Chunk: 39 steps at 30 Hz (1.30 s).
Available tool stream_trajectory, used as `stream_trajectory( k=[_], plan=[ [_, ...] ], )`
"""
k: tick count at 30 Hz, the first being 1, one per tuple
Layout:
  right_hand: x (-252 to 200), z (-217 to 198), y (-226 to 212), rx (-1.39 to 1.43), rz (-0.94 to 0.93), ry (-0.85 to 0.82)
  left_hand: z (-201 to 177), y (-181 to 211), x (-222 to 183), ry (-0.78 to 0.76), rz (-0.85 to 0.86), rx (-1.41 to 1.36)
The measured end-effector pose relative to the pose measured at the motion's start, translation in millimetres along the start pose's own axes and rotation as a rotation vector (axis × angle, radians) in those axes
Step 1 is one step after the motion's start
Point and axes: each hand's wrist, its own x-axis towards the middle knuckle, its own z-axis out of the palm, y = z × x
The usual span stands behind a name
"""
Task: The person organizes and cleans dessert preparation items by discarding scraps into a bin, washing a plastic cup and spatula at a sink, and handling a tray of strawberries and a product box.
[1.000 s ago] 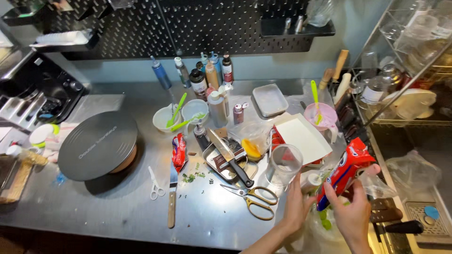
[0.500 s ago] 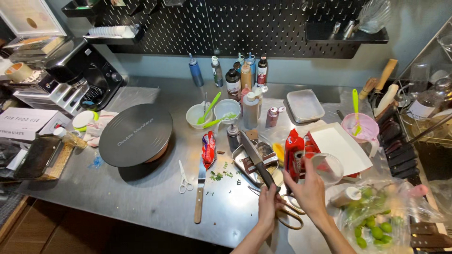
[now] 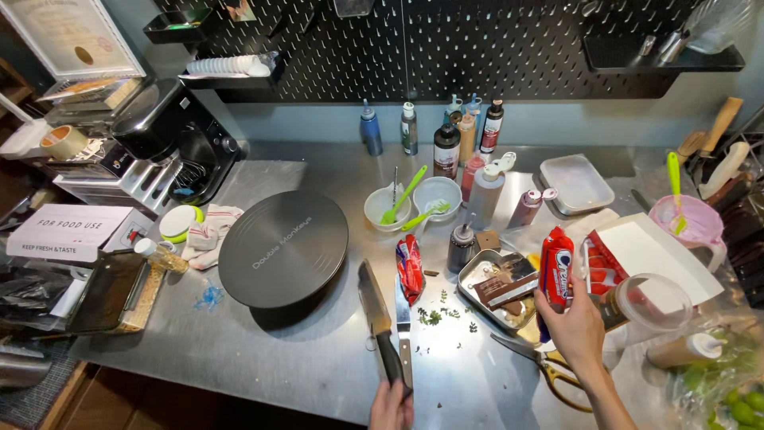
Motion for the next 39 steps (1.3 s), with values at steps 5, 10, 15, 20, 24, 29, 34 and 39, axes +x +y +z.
stream_trajectory(
  k=[5,10,15,20,24,29,34,39],
  plan=[
    [2,19,3,0.040,0.118,-0.094,87,108,20,-0.108,0.049,-0.003],
    [6,13,6,0.121,0.140,-0.061,107,116,100,-0.150,0.184,-0.191],
    [11,11,26,0.152,0.132,-0.013,189,142,13,0.089,0.142,-0.084],
    [0,-1,25,0.261,0.140,0.039,269,102,30,-0.427,0.437,0.808],
    [-5,-14,29,0.248,0.136,0.010,312,69,60,-0.401,0.683,1.566],
    [0,-30,44,0.221,0.166,-0.067,317,45,109,-0.380,0.987,1.736],
    [27,-20,41,0.357,-0.011,-0.040,328,68,87,-0.772,0.926,1.919],
    [54,8,19,0.118,-0.161,-0.157,313,26,148,-0.785,1.178,2.135]
  ],
)
